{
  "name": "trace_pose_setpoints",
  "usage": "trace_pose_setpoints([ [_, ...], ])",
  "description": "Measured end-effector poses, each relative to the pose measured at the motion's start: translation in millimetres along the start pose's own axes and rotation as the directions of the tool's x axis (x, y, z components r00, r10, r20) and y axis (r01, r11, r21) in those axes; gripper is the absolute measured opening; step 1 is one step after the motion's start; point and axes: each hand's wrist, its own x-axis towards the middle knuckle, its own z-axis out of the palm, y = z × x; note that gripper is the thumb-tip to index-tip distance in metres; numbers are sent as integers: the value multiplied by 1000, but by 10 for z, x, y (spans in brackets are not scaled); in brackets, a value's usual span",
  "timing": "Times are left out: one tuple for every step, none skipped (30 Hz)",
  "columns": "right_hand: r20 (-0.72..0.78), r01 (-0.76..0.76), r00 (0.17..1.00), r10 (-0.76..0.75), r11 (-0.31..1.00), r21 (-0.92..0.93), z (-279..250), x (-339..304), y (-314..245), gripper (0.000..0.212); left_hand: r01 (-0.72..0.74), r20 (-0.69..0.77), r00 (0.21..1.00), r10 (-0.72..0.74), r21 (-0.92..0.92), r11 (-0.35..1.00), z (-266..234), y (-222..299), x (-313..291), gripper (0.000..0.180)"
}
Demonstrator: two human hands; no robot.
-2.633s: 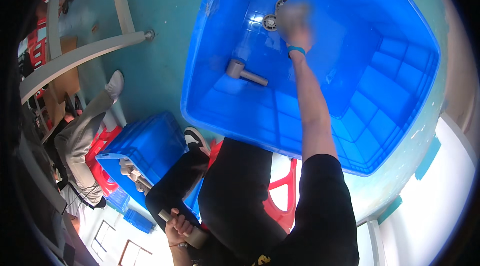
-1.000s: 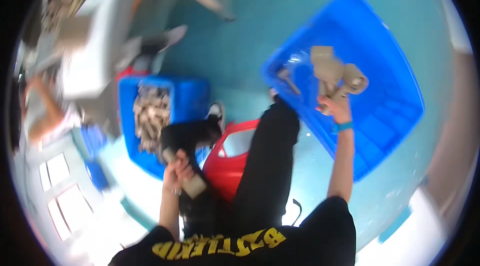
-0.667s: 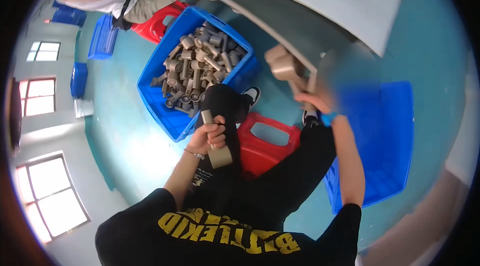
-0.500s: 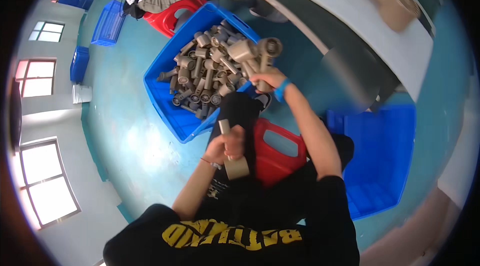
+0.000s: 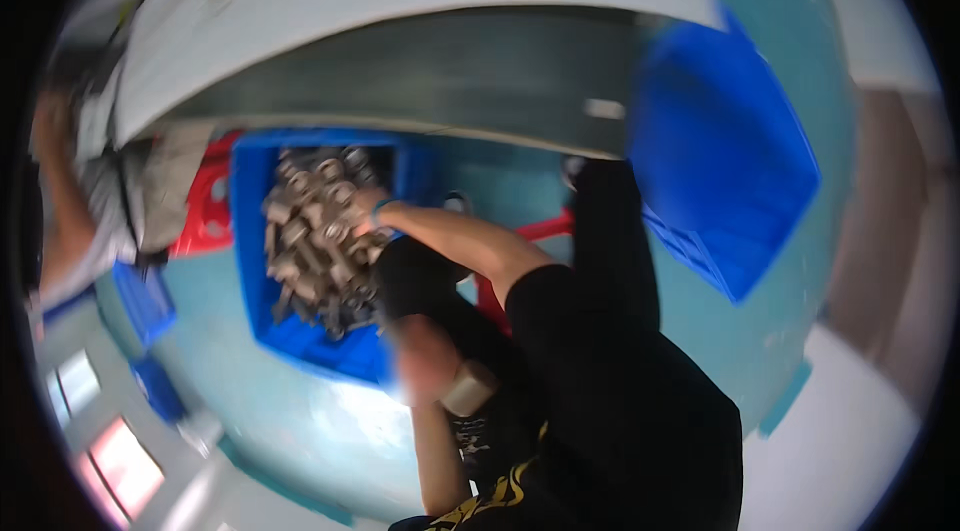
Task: The recorder is assembling small handheld fans using an electric screwdriver to secure the housing parts.
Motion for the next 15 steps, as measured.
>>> trace_pose_setpoints([
  [62, 7, 998, -6, 1000, -19, -185, -128, -84, 61, 4, 7, 1000, -4, 15, 1000, 13, 26, 70, 24],
  [10, 110, 994, -112, 987, 113, -413, -410, -296, 56, -5, 16, 1000, 5, 36, 999, 44, 81, 45, 23],
  [-71, 194, 981, -183, 957, 214, -721, -750, -267, 51, 11, 43, 999, -13, 38, 999, 13, 79, 92, 21],
  [-58, 291, 957, -285, 930, 227, -895, -975, -85, 48, 9, -20, 1000, -9, 24, 1000, -6, 68, 123, 20],
  [-52, 371, 928, -369, 902, 220, -1097, -1277, 204, 45, 56, 0, 998, -56, 10, 998, -85, 27, 227, 23],
  [36, 328, 940, -340, 926, 186, -1666, -1807, 44, 42, 36, 0, 999, -36, 46, 998, -52, 80, 179, 25],
  [115, 266, 953, -281, 955, 135, -2299, -2437, 88, 40, 39, 12, 999, -40, 69, 997, -63, 79, 192, 26],
  [-37, 410, 904, -426, 838, 359, -2269, -2538, 605, 34, 38, -26, 999, -36, 82, 996, -78, 92, 166, 27],
  [-34, 228, 962, -270, 732, 642, -2456, -2898, 979, 32, 33, -66, 997, -27, 98, 995, -120, 95, 172, 27],
  [-54, 131, 989, -137, 657, 742, -2649, -3214, 1419, 30, 36, -77, 997, -25, 144, 989, -52, 84, 215, 27],
  [-126, 151, 988, -92, 353, 923, -2646, -3515, 2113, 29, 59, -95, 995, -44, 162, 985, 17, 85, 247, 27],
  [-119, 128, 953, 280, -12, 992, -2667, -3814, 2341, 27, 54, -124, 992, -30, 199, 978, 66, 90, 243, 27],
  [-162, 172, 940, 299, -8, 985, -2523, -3932, 3073, 23, 58, -145, 989, -26, 227, 972, 55, 22, 297, 27],
  [-125, 0, 841, 526, 231, 973, -2245, -3844, 3549, 25, 61, -158, 987, -23, 243, 968, 83, -3, 305, 27],
  [-153, -230, 677, 719, 405, 885, -1912, -3715, 3961, 29, 65, -171, 985, -20, 264, 962, 92, -9, 312, 27],
])
